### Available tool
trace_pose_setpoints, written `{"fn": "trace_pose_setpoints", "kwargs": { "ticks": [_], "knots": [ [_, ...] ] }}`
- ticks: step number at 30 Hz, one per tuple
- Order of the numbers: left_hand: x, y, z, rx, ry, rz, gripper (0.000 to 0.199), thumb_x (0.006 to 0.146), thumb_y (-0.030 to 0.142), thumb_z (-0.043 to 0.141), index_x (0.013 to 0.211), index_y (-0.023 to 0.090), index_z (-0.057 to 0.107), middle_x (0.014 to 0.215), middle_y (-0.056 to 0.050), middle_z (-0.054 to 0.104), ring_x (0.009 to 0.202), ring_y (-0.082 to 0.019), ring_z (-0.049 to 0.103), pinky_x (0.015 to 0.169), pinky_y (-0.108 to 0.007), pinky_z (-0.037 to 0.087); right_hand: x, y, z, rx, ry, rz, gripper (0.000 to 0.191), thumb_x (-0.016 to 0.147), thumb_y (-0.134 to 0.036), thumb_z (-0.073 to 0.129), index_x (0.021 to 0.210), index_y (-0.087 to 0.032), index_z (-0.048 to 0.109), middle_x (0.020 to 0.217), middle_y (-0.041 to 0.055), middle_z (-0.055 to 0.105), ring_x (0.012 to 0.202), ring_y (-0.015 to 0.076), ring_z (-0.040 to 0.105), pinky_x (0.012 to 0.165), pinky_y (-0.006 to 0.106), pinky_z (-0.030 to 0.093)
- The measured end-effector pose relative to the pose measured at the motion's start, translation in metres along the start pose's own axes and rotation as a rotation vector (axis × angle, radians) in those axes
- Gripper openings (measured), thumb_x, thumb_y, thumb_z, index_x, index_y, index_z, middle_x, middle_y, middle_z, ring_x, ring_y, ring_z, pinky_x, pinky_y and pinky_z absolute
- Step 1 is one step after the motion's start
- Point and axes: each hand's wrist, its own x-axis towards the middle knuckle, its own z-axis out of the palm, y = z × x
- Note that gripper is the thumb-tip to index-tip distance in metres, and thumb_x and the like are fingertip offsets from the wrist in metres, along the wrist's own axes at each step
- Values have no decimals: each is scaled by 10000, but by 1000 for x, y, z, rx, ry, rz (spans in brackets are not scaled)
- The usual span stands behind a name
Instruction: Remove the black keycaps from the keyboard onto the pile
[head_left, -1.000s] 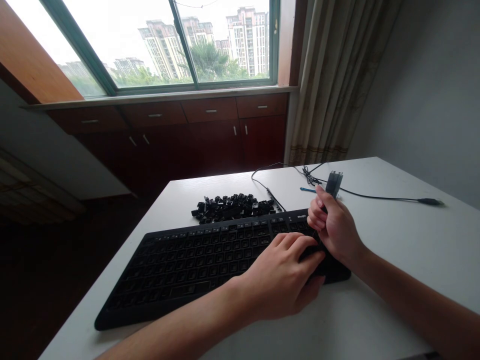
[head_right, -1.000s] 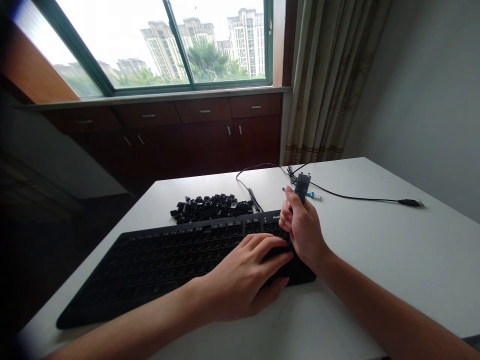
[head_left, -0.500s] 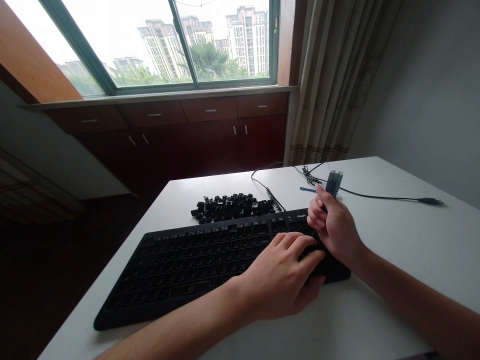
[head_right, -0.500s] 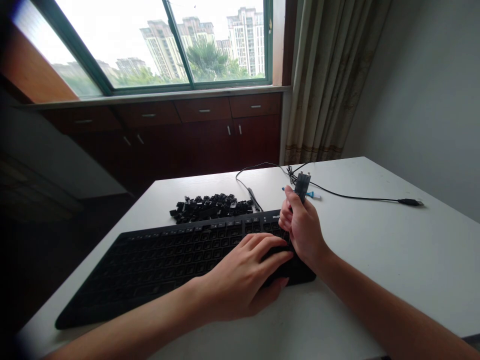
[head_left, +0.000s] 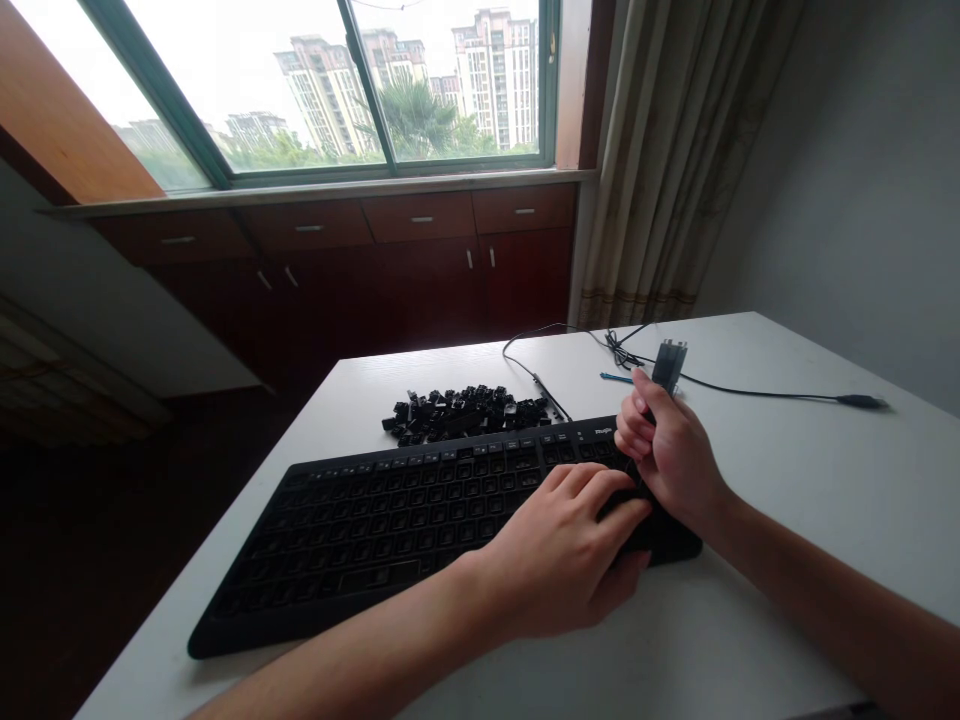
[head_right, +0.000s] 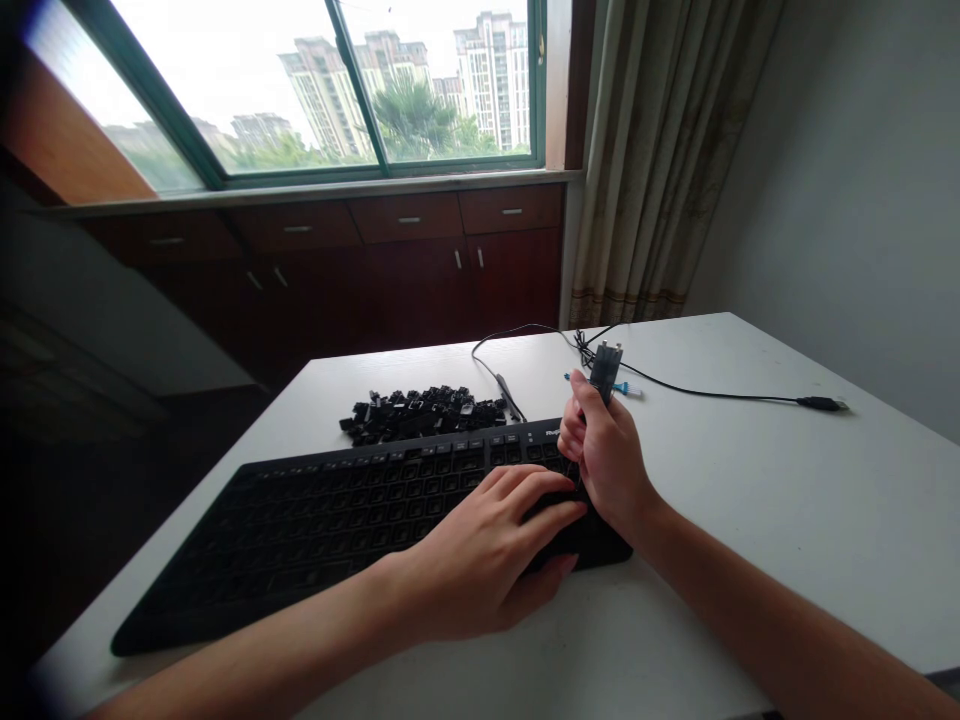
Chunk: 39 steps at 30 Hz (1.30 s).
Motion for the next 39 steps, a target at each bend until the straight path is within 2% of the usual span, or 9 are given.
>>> {"fn": "trace_pose_setpoints", "kwargs": {
  "ticks": [39],
  "knots": [
    [1,-1,1,0,10,7,396,1014,338,510,1367,162,549,1362,-117,590,1257,-292,531,1084,-461,451,1,-1,0,3,6,8,423,847,-415,762,625,-212,463,453,-88,325,388,66,262,368,217,249]
  ]
}}
